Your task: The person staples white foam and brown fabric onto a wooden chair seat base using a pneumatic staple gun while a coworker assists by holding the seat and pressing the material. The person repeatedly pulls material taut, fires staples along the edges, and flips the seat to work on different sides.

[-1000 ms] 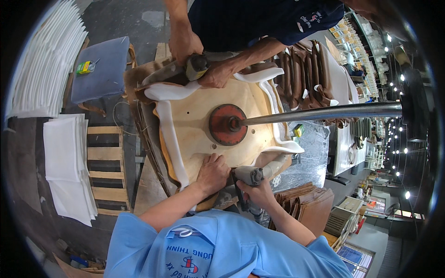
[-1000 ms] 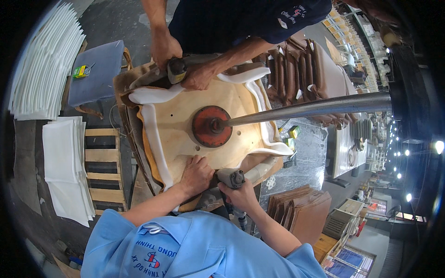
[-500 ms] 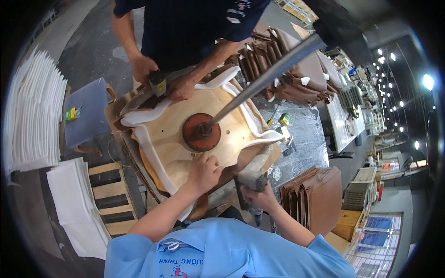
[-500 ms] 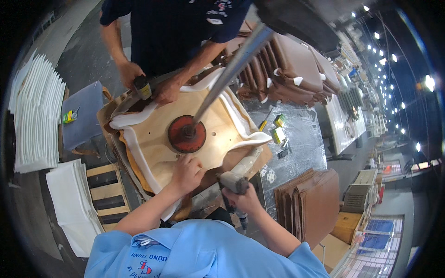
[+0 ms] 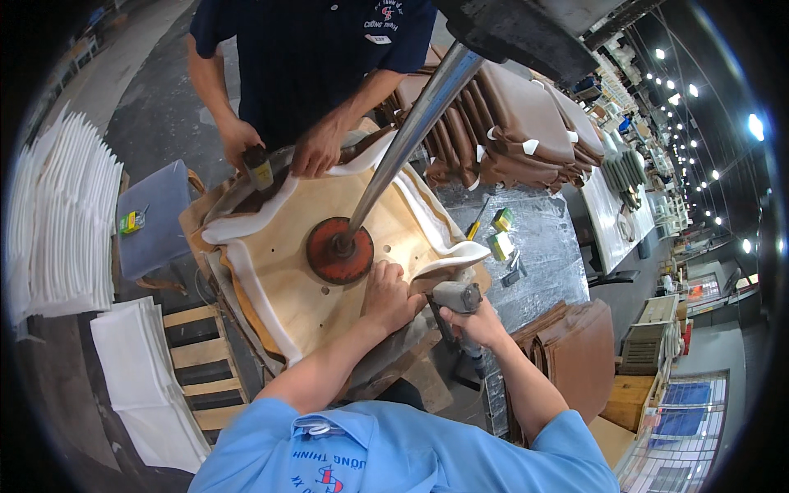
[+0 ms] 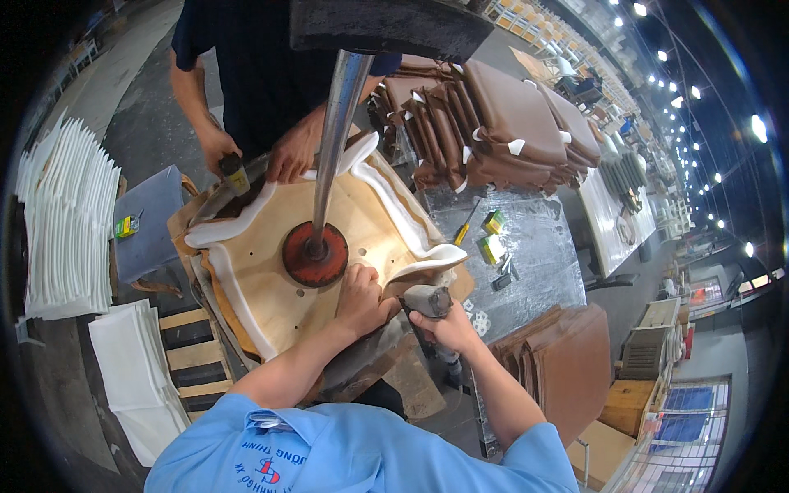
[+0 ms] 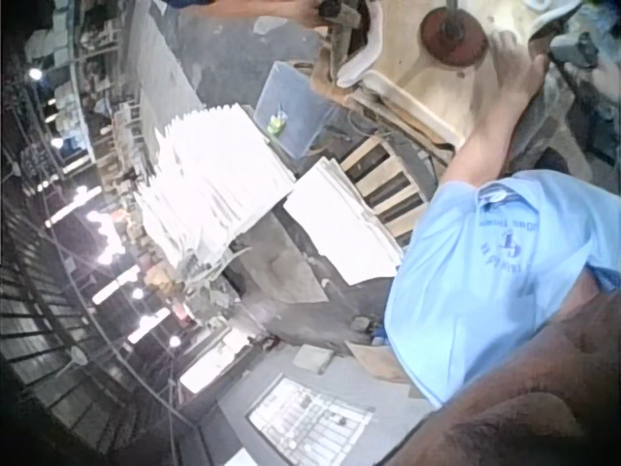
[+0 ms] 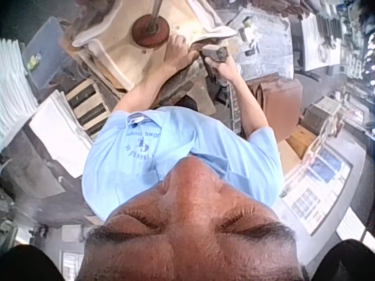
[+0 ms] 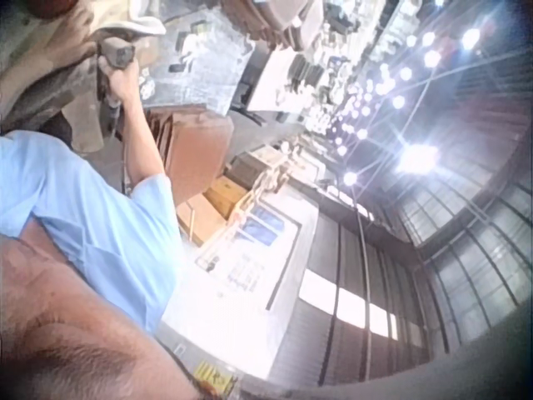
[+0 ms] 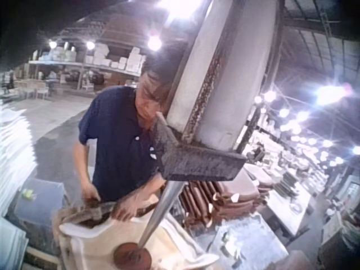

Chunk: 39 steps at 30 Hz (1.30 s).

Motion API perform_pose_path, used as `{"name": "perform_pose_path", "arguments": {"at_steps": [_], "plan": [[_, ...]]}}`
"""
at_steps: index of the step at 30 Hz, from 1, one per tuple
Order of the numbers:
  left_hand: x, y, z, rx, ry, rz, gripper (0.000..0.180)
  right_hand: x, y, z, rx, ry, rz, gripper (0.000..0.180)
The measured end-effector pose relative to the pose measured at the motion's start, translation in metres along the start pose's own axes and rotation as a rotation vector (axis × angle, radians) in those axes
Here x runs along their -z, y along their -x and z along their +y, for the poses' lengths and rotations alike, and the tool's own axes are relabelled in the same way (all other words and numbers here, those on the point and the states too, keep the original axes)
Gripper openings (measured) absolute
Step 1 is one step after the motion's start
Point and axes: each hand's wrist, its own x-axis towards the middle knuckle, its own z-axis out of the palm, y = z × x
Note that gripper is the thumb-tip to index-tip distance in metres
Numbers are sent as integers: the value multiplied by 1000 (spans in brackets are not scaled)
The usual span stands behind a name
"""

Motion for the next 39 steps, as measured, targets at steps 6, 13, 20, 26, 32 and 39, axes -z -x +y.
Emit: {"name": "perform_pose_path", "arguments": {"at_steps": [6,13,20,26,32,39], "plan": [[-10,1,-5,12,68,107,17,7,-29,-4,-24,122,-79,31],[-15,1,-4,126,131,66,19,11,-51,-23,-5,188,-188,31],[-13,2,-5,135,106,37,16,5,-59,-38,-67,371,-217,34],[-10,3,-9,56,47,55,17,-8,-60,-38,24,431,-130,36],[14,23,10,221,-19,-124,38,5,-42,-19,-24,242,-93,32],[7,24,5,215,1,-62,33,0,-18,-9,45,89,-107,27]]}}
